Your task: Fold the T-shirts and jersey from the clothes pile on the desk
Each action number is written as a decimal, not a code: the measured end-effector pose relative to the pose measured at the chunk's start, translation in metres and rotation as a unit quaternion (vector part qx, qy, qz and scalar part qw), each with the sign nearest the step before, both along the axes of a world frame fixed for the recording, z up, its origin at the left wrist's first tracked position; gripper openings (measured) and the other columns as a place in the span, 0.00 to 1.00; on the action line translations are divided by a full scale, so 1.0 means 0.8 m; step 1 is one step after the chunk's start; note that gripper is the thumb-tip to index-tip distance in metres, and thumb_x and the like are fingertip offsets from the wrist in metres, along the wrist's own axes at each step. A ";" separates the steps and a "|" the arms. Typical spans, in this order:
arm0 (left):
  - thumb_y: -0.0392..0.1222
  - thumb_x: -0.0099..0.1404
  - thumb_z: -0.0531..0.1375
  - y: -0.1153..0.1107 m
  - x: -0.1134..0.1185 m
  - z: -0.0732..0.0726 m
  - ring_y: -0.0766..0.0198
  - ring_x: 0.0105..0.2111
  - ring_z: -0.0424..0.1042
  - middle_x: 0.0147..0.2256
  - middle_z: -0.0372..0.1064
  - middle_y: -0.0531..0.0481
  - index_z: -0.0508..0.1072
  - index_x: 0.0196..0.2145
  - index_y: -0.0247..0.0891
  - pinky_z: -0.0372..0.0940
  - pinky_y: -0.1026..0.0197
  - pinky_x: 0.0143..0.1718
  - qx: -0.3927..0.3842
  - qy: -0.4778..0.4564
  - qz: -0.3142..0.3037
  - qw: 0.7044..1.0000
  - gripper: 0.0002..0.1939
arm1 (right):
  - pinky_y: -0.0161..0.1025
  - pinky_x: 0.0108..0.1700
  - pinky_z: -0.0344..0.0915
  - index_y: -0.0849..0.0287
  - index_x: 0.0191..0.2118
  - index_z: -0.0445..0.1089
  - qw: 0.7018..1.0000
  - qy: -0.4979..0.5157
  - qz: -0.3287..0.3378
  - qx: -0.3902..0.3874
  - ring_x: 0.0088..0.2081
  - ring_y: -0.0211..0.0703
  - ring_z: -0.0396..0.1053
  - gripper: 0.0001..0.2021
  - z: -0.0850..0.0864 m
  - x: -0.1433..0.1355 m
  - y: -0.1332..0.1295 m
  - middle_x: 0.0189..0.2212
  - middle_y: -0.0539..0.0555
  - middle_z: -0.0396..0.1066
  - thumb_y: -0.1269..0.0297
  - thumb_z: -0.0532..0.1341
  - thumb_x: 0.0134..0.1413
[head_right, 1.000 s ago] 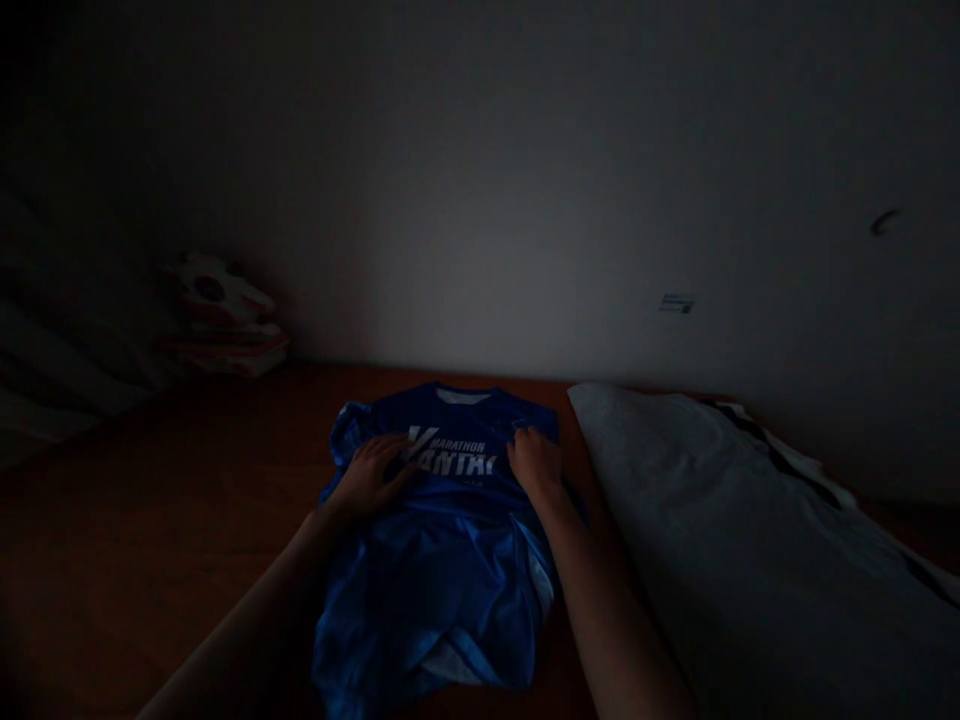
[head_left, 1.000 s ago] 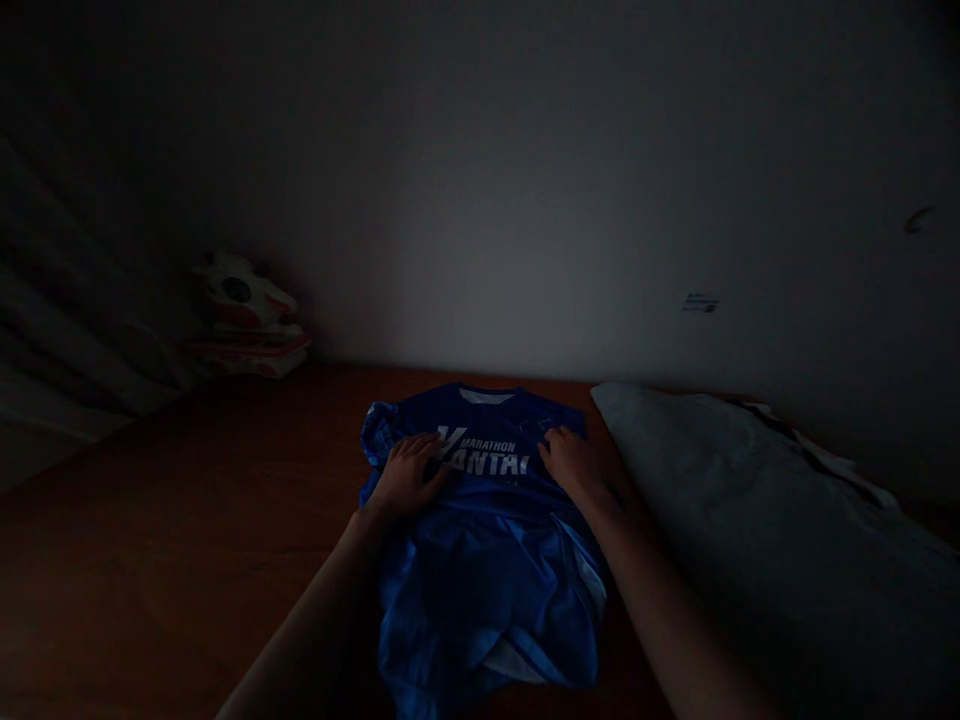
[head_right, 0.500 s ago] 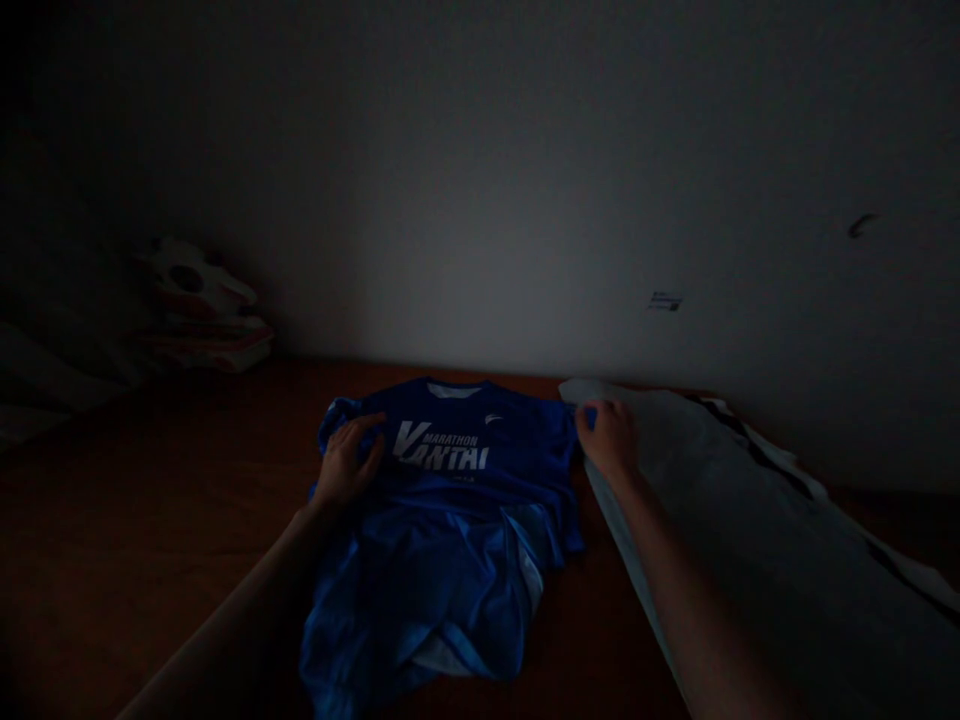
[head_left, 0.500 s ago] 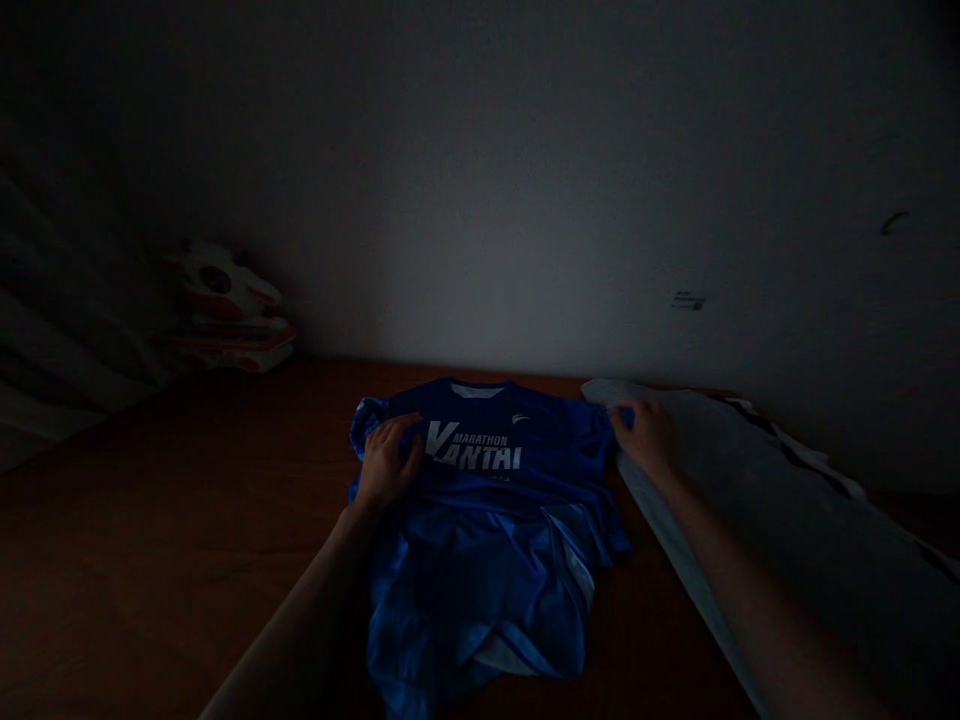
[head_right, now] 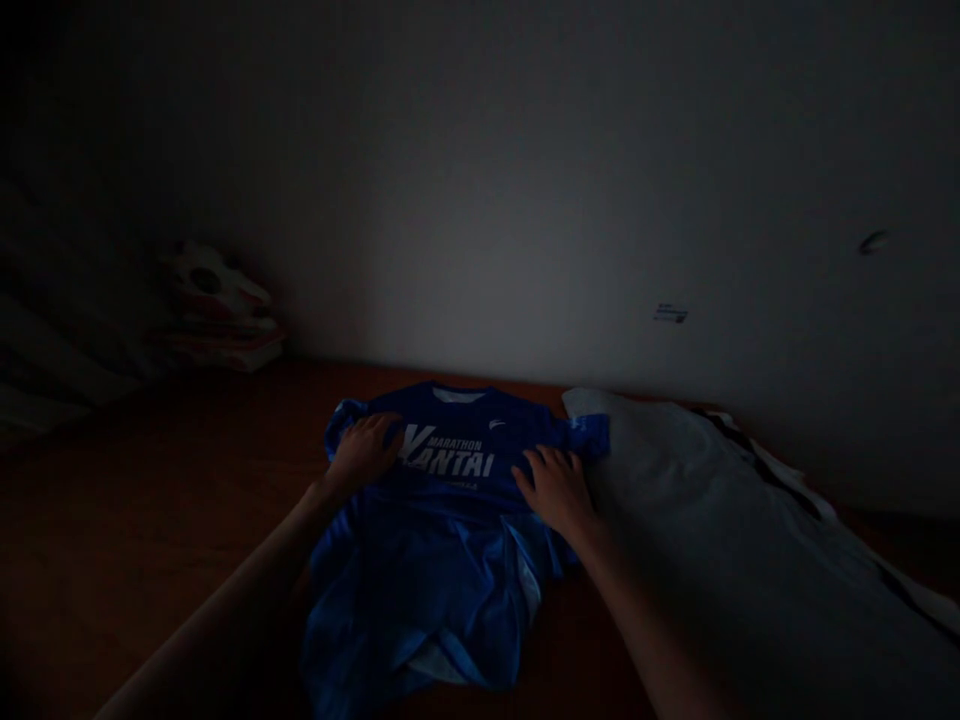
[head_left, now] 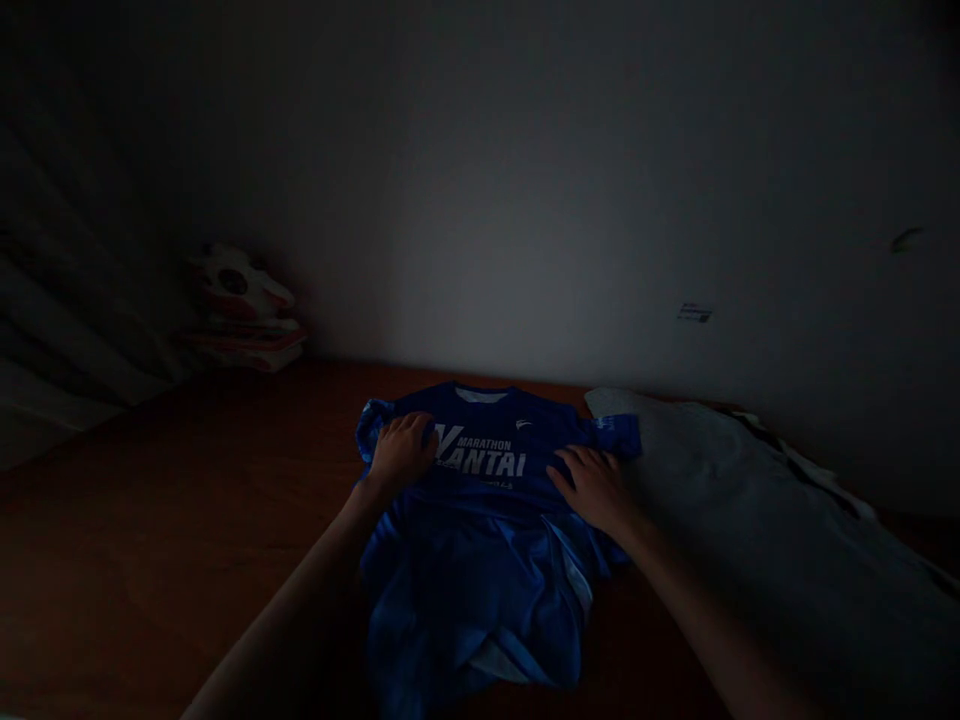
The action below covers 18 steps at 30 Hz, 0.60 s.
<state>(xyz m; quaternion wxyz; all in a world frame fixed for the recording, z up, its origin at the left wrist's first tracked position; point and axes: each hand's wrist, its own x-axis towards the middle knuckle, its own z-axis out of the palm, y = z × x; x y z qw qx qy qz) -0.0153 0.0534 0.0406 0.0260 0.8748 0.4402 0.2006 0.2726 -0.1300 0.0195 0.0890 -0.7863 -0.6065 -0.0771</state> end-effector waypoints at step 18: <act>0.50 0.71 0.52 -0.032 -0.009 0.015 0.49 0.57 0.69 0.58 0.69 0.41 0.74 0.54 0.43 0.62 0.46 0.61 -0.063 0.009 -0.232 0.971 0.20 | 0.54 0.64 0.58 0.57 0.55 0.73 0.996 0.066 0.063 0.011 0.61 0.57 0.65 0.20 0.005 -0.017 -0.005 0.63 0.63 0.65 0.53 0.54 0.66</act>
